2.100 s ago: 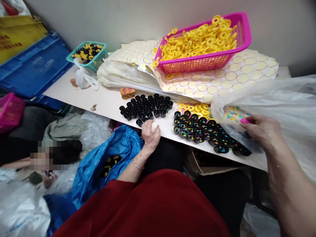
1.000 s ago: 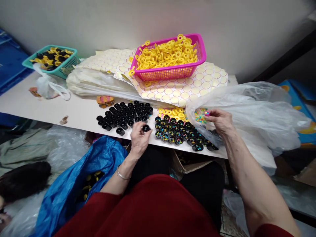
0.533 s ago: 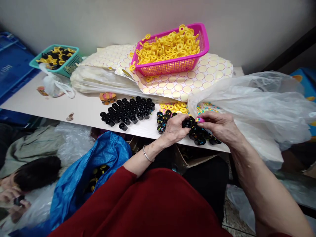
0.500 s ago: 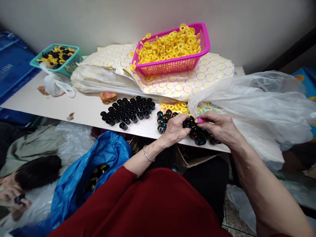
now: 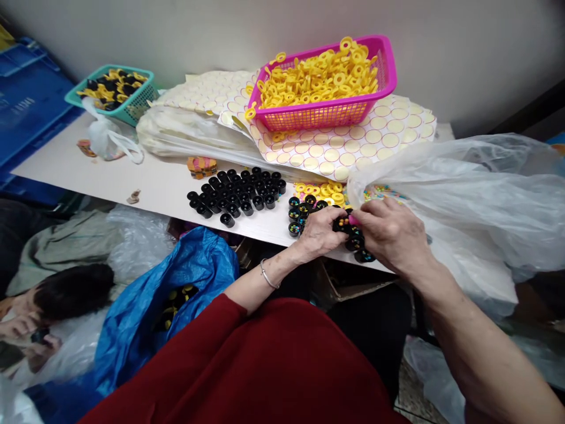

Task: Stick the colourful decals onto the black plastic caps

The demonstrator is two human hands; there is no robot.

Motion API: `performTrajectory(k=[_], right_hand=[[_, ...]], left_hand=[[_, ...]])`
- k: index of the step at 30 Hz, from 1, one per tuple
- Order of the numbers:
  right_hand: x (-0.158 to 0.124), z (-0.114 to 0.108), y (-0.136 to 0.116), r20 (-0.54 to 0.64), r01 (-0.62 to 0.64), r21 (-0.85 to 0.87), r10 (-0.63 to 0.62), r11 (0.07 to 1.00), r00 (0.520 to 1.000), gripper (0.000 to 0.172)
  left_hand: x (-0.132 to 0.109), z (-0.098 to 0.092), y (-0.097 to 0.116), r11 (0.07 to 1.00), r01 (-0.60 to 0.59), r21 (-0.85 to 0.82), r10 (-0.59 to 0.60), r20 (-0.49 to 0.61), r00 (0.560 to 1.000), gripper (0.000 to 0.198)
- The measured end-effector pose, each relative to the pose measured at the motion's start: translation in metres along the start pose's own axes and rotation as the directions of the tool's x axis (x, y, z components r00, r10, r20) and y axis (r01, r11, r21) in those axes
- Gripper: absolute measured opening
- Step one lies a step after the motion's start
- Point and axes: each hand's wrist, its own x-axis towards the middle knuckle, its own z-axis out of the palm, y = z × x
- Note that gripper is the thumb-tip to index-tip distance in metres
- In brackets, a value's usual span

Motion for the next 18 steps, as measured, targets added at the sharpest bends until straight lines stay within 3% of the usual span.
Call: performTrajectory(k=[2,4,7,8,10,12,14,18], right_hand=[[-0.002,0.007,0.014,-0.106,-0.103,0.288,0.138,0.952,0.985,0.015],[-0.003,0.017,0.035,-0.097,-0.262,0.553,0.374,0.791,0.923,0.009],[-0.005,0.035,0.072,0.034,-0.545,0.646,0.693,0.535,0.720,0.013],[-0.005,0.040,0.085,0.061,-0.623,0.599,0.747,0.503,0.662,0.012],[-0.005,0.050,0.107,0.108,-0.745,0.425,0.789,0.514,0.605,0.010],[-0.002,0.056,0.122,0.182,-0.793,0.202,0.774,0.574,0.606,0.009],[0.004,0.059,0.127,0.275,-0.759,0.003,0.729,0.651,0.627,0.009],[0.027,0.066,0.118,0.432,-0.610,-0.221,0.637,0.761,0.639,0.010]], left_hand=[[-0.003,-0.005,-0.001,0.999,0.015,-0.047,-0.015,-0.015,1.000,0.032],[-0.008,-0.015,-0.003,0.996,0.020,-0.082,-0.024,-0.050,0.998,0.032],[-0.023,-0.042,-0.009,0.997,0.035,-0.073,-0.048,-0.179,0.983,0.031],[-0.029,-0.053,-0.012,0.997,0.053,-0.052,-0.063,-0.241,0.969,0.031],[-0.041,-0.075,-0.024,0.992,0.125,0.007,-0.113,-0.368,0.923,0.030],[-0.051,-0.093,-0.038,0.970,0.237,0.061,-0.183,-0.462,0.868,0.029],[-0.057,-0.102,-0.055,0.936,0.338,0.100,-0.244,-0.509,0.825,0.030],[-0.056,-0.098,-0.080,0.918,0.385,0.100,-0.288,-0.499,0.817,0.036]])
